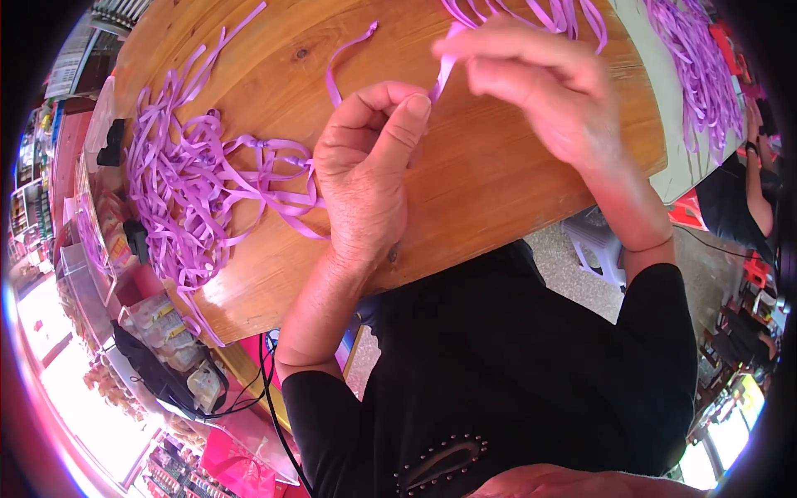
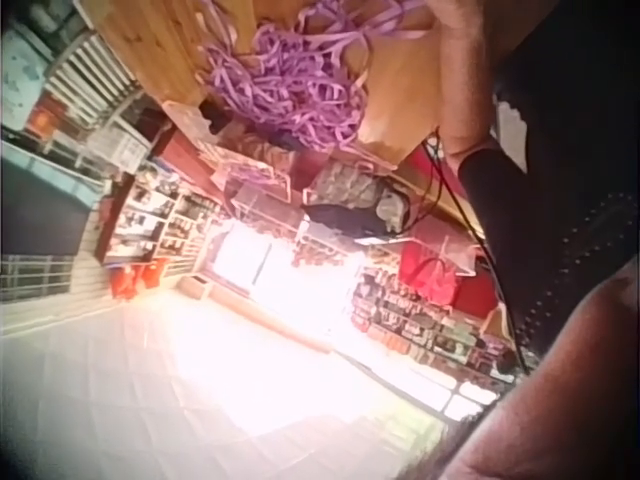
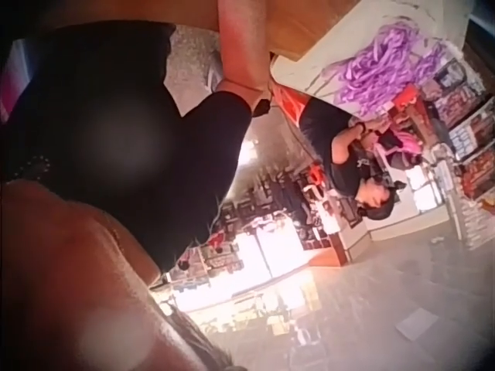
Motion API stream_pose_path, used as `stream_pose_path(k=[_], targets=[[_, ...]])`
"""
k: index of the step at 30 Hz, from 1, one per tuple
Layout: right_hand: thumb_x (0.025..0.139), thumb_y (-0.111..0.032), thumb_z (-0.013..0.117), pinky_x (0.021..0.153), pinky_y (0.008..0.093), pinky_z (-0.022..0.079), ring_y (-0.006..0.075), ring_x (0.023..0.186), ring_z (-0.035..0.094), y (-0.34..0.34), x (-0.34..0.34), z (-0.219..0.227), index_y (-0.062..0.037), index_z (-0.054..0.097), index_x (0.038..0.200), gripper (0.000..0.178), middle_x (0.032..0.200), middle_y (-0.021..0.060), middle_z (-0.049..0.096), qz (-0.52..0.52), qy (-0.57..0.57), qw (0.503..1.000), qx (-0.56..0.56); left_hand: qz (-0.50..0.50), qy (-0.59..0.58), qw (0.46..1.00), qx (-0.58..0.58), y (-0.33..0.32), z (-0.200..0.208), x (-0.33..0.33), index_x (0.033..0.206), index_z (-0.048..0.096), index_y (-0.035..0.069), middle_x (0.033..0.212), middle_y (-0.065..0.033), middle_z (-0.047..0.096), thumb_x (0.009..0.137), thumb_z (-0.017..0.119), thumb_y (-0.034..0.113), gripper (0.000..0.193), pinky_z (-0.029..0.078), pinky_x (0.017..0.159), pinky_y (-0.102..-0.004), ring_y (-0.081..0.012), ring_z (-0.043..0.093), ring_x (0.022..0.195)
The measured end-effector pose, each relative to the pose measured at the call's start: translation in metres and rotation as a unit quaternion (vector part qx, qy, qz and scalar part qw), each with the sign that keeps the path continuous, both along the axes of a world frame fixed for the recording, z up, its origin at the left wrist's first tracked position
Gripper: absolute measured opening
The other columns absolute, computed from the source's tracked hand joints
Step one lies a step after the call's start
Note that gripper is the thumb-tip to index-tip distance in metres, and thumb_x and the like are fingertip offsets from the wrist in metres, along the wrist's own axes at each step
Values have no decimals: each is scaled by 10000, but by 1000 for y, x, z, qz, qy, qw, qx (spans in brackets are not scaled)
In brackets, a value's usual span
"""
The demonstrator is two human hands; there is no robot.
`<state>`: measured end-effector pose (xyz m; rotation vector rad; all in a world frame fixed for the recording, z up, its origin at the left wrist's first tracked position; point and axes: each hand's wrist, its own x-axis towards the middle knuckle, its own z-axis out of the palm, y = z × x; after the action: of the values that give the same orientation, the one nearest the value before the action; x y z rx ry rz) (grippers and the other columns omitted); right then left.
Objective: The person rolls purple ribbons into small coils by hand and places the finished items into a pile on the wooden table.
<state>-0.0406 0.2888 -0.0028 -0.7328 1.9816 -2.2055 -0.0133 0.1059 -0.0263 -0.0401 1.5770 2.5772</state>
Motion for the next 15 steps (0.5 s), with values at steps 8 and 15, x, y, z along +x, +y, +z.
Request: stream_pose_path(k=[8, 15], targets=[[848, -100, 606, 799, 300, 432, 188, 903, 553, 1, -10, 3, -20, 600, 1169, 331, 945, 82, 594, -59, 372, 879, 293, -37, 0, 999, -33, -9, 7, 2, 945, 623, 25, 734, 41, 564, 861, 643, 78, 102, 335, 533, -159, -19, 434, 608], [806, -78, 655, 652, 262, 469, 174, 736, 603, 6, 2, -13, -20, 635, 1099, 300, 827, 69, 624, 27, 163, 965, 205, -26, 31, 999, -13, -10, 12, -1, 957, 617, 18, 770, 23, 576, 866, 624, 49, 97, 348, 565, -165, -26, 452, 638]])
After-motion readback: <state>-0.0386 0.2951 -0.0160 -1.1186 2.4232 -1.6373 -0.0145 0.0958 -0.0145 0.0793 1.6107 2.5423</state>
